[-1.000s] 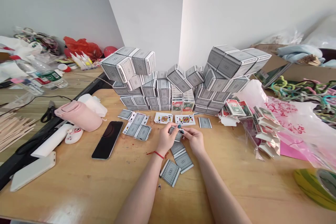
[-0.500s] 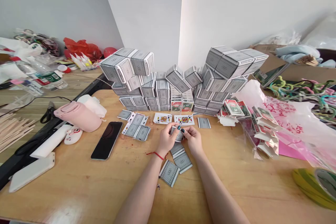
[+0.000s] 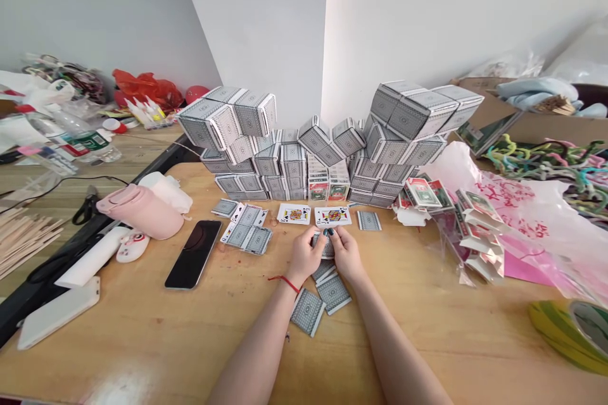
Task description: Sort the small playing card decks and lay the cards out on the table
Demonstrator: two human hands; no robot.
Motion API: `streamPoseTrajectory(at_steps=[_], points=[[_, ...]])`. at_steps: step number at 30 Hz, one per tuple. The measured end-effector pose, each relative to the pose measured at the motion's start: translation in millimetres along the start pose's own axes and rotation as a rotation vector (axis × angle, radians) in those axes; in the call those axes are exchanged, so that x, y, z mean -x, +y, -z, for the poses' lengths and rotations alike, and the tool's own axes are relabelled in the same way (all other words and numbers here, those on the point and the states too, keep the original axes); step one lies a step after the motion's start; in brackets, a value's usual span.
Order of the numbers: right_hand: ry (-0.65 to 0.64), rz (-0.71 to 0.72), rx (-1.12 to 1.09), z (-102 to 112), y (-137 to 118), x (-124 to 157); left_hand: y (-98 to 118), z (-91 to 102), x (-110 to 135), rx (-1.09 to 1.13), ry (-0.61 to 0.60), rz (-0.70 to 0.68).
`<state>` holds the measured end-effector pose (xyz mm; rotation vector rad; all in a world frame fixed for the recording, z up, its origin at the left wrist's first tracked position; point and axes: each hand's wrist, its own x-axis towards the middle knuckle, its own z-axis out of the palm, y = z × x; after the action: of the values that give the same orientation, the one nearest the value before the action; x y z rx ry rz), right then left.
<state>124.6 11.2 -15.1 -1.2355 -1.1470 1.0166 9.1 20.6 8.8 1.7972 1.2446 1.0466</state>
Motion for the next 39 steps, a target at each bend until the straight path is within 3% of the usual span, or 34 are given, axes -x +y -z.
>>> streamPoseTrajectory(at_steps=[21,28,34,39], points=[[0.121,0.001,-0.008,-18,-9,6,1,-9.9,1,0.048,0.211,0.103],[0.176,-0.083,-0.041,-11,-2,3,-2,-10.5,0,0.291,-0.003,0.218],[0.186,-0.006,0.046,-9,0,2,-5,-11.7,-1,0.238,0.032,0.142],[0.164,-0.019,0.019,-13,0,1,-3,-12.9,-3,0.280,0.021,0.195]])
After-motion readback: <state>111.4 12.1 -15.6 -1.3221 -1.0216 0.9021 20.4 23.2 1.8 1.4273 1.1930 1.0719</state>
